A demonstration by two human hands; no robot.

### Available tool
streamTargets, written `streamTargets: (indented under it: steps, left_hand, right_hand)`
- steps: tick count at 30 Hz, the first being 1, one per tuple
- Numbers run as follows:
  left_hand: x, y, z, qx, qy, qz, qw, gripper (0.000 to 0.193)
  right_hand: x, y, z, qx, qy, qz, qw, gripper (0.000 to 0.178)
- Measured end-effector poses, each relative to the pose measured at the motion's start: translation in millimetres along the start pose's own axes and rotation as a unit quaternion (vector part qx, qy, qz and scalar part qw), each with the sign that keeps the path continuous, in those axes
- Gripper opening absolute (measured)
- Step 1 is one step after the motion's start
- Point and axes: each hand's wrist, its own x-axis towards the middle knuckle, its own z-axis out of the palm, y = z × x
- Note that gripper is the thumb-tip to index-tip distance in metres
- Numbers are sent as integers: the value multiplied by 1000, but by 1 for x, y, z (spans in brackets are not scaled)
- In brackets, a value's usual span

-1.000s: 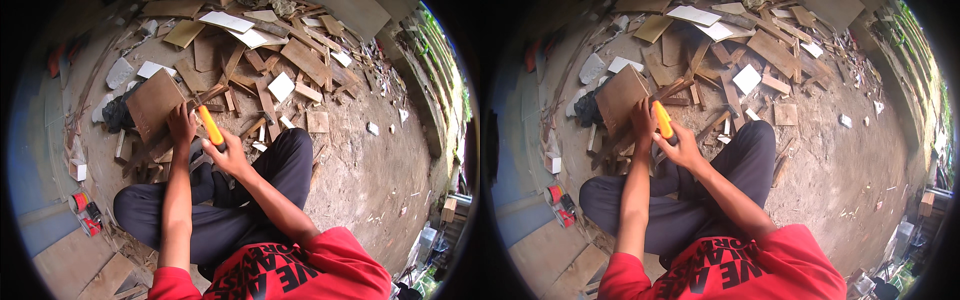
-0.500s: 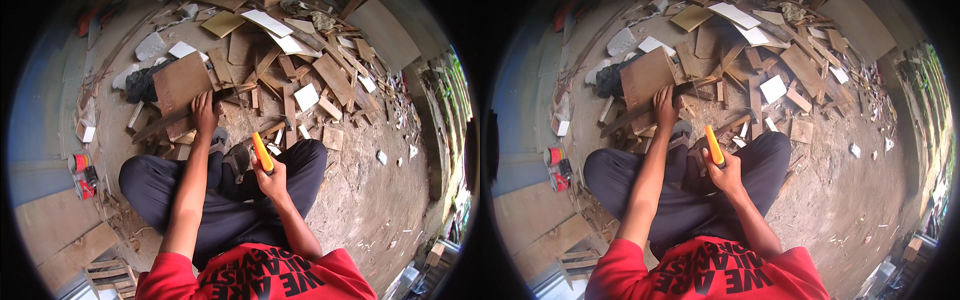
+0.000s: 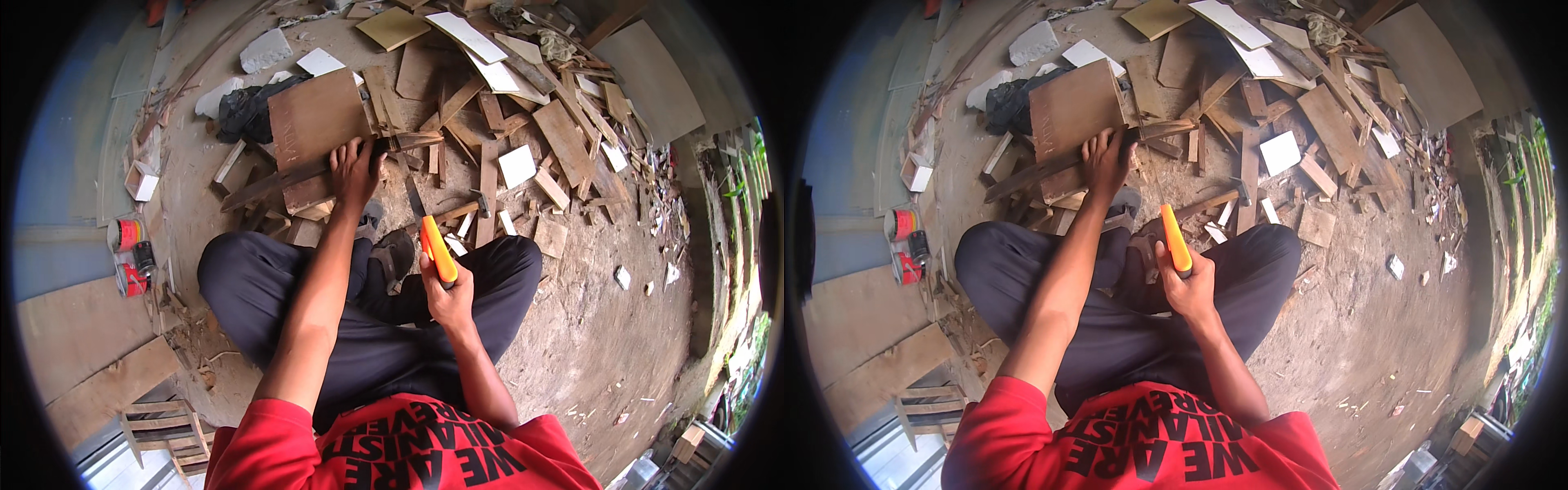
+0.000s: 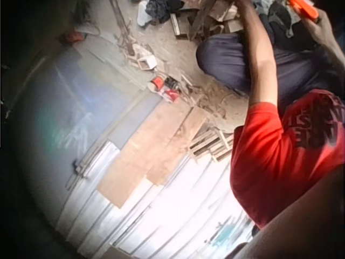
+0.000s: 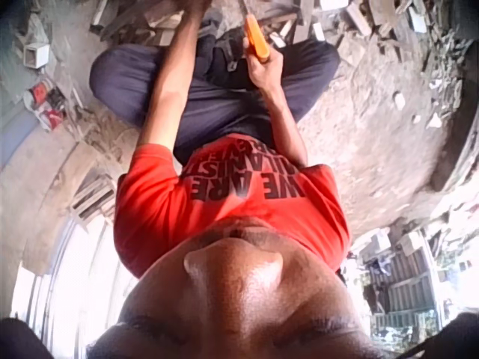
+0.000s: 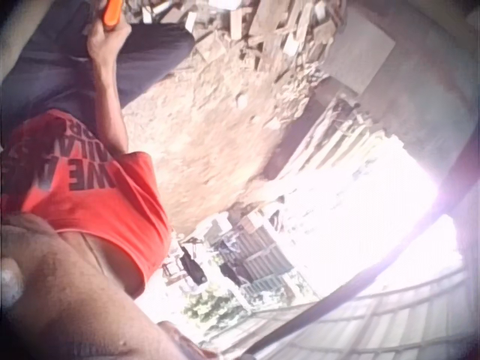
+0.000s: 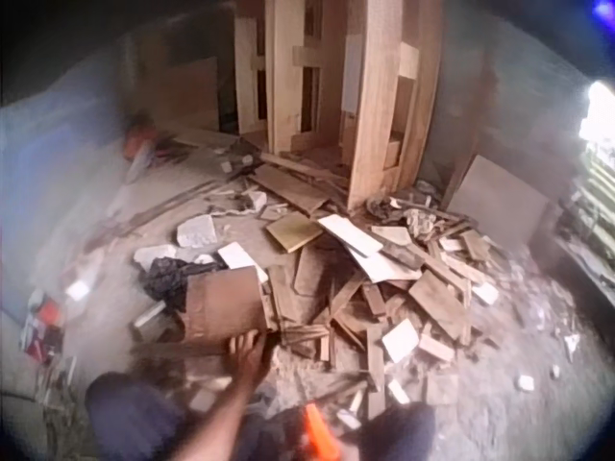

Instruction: The person sits on the floor and uses a hand saw to cut a small piece of wood placed on a makeshift wooden stand. They repeatedly saw through the wood, adjust its position, and eventually separate a small piece from the main block.

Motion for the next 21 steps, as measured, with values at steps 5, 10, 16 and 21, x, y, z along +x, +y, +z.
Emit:
streamTargets:
  steps: [5, 10, 16, 21]
  left_hand:
    - [1, 2, -1, -2, 13, 5, 1000, 43]
    - [4, 4, -1, -10, 13, -12, 1000, 40]
    - [3, 8, -3, -9, 0, -31, 999, 39]
    - [4, 5, 4, 0, 2, -26, 1000, 41]
  right_hand:
    - [17, 2, 7, 10, -3, -2, 1000, 26]
    - [32, -32, 8, -46, -62, 10, 997, 35]
    - [16, 4, -12, -99, -118, -109, 982, 39]
    - [-4, 40, -14, -107, -21, -77, 991, 37]
